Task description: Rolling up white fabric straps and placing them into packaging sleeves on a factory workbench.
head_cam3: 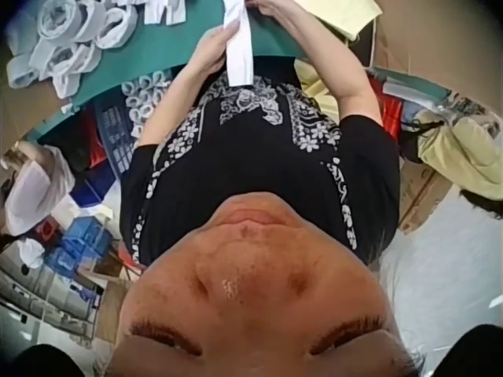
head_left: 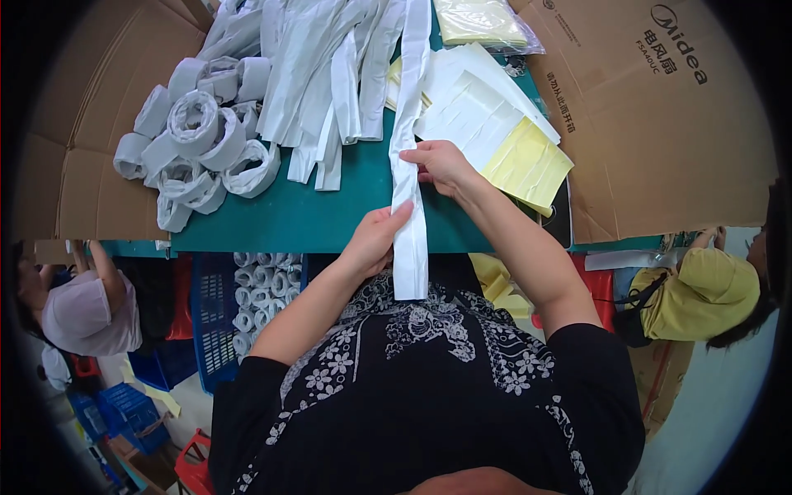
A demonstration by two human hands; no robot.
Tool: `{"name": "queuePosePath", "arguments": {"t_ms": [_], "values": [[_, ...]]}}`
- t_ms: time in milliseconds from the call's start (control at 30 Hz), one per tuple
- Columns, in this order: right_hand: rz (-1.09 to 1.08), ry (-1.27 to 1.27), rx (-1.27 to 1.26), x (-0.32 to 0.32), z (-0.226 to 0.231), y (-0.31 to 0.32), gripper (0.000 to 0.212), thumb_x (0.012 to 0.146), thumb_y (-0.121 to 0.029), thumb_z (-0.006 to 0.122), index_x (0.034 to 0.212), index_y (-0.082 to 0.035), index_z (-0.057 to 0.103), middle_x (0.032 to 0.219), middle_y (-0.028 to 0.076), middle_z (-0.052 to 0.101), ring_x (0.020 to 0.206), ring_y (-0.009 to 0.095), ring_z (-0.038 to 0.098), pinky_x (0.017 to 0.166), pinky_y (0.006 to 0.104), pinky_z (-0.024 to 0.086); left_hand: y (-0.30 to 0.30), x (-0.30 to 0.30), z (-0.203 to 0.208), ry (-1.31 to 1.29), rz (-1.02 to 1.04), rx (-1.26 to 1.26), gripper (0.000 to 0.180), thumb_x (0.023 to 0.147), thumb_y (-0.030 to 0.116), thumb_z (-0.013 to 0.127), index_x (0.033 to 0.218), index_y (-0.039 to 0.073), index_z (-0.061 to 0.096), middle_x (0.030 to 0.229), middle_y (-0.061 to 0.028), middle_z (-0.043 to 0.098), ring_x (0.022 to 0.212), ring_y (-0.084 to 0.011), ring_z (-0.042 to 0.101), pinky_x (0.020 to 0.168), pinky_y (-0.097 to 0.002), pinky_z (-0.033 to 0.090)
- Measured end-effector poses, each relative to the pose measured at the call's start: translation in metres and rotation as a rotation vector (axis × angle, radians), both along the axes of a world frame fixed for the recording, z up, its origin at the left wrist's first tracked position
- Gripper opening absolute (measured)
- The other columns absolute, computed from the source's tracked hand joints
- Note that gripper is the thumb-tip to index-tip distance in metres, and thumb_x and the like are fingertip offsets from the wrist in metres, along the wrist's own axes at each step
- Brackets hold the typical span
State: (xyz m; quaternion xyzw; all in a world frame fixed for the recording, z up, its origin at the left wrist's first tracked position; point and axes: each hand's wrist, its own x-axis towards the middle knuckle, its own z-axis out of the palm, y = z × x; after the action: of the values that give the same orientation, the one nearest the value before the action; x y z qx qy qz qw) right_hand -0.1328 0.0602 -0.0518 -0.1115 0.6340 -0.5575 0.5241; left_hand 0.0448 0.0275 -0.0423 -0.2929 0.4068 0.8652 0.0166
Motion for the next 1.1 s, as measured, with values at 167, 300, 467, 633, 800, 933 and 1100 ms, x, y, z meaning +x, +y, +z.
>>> {"name": "queuePosePath", "arguments": {"t_ms": [167, 300, 467, 633, 800, 933, 1100], "values": [[-0.165, 0.014, -0.074, -0.005, -0.009, -0.013, 0.011, 0.079, -0.009, 0.063, 0.086, -0.001, 0.06, 0.078, 0.007, 0.063, 0.065, 0.016, 0.059, 0.058, 0.0277, 0.047, 0.001, 0.033, -0.008, 0.094, 0.1, 0.302, 0.054, 0.096, 0.045, 0.029, 0.108, -0.003, 0.052, 0.088, -0.0102, 0.063, 0.076, -0.0189, 0.064, 0.069, -0.032, 0.053], [-0.226, 0.019, -0.069, -0.004, 0.002, -0.023, 0.011, 0.081, -0.008, 0.061, 0.088, 0.0, 0.06, 0.08, 0.008, 0.063, 0.068, 0.018, 0.061, 0.061, 0.0284, 0.049, 0.007, 0.073, -0.016, 0.125, 0.028, 0.141, 0.048, 0.097, 0.039, 0.031, 0.112, -0.004, 0.049, 0.095, -0.0157, 0.062, 0.081, -0.0228, 0.064, 0.077, -0.0334, 0.053], [-0.219, 0.016, -0.046, -0.005, -0.006, -0.032, 0.011, 0.083, -0.007, 0.059, 0.091, -0.001, 0.06, 0.084, 0.008, 0.063, 0.073, 0.018, 0.061, 0.063, 0.0278, 0.049, 0.013, 0.101, -0.022, 0.09, 0.152, -1.322, 0.055, 0.072, 0.004, 0.068, 0.121, 0.002, 0.045, 0.106, -0.0154, 0.055, 0.089, -0.0262, 0.058, 0.078, -0.0338, 0.047], [-0.135, -0.237, -0.024, -0.015, -0.015, -0.03, 0.018, 0.083, -0.007, 0.058, 0.099, -0.001, 0.057, 0.09, 0.009, 0.064, 0.077, 0.018, 0.062, 0.068, 0.028, 0.052, -0.041, 0.08, 0.001, 0.377, -0.134, -2.143, 0.056, 0.066, 0.008, 0.066, 0.119, 0.021, 0.053, 0.125, -0.0056, 0.045, 0.115, -0.0295, 0.042, 0.095, -0.041, 0.038], [-0.085, -0.314, 0.015, -0.003, -0.007, -0.015, 0.019, 0.082, -0.006, 0.057, 0.101, -0.003, 0.056, 0.092, 0.007, 0.064, 0.08, 0.017, 0.063, 0.073, 0.0297, 0.053, -0.051, 0.035, 0.018, 0.848, -0.363, -2.279, 0.038, 0.077, 0.014, 0.056, 0.115, 0.021, 0.057, 0.126, 0.0016, 0.05, 0.121, -0.0221, 0.044, 0.101, -0.0373, 0.036], [-0.13, -0.297, -0.017, 0.0, 0.005, -0.009, 0.021, 0.085, -0.009, 0.057, 0.105, -0.003, 0.055, 0.096, 0.007, 0.063, 0.083, 0.016, 0.062, 0.077, 0.0293, 0.052, -0.047, 0.026, 0.008, 1.085, -0.415, -2.121, 0.025, 0.079, 0.011, 0.054, 0.103, 0.008, 0.06, 0.109, -0.0062, 0.06, 0.105, -0.0228, 0.058, 0.089, -0.0345, 0.048], [-0.178, -0.392, -0.13, 0.002, -0.004, -0.018, 0.019, 0.086, -0.009, 0.058, 0.103, -0.002, 0.057, 0.094, 0.007, 0.064, 0.083, 0.017, 0.062, 0.076, 0.0315, 0.051, -0.044, 0.03, -0.001, 1.052, -0.405, -2.126, 0.025, 0.079, 0.01, 0.054, 0.103, 0.008, 0.06, 0.108, -0.0063, 0.061, 0.104, -0.0229, 0.058, 0.089, -0.0352, 0.048]]}}
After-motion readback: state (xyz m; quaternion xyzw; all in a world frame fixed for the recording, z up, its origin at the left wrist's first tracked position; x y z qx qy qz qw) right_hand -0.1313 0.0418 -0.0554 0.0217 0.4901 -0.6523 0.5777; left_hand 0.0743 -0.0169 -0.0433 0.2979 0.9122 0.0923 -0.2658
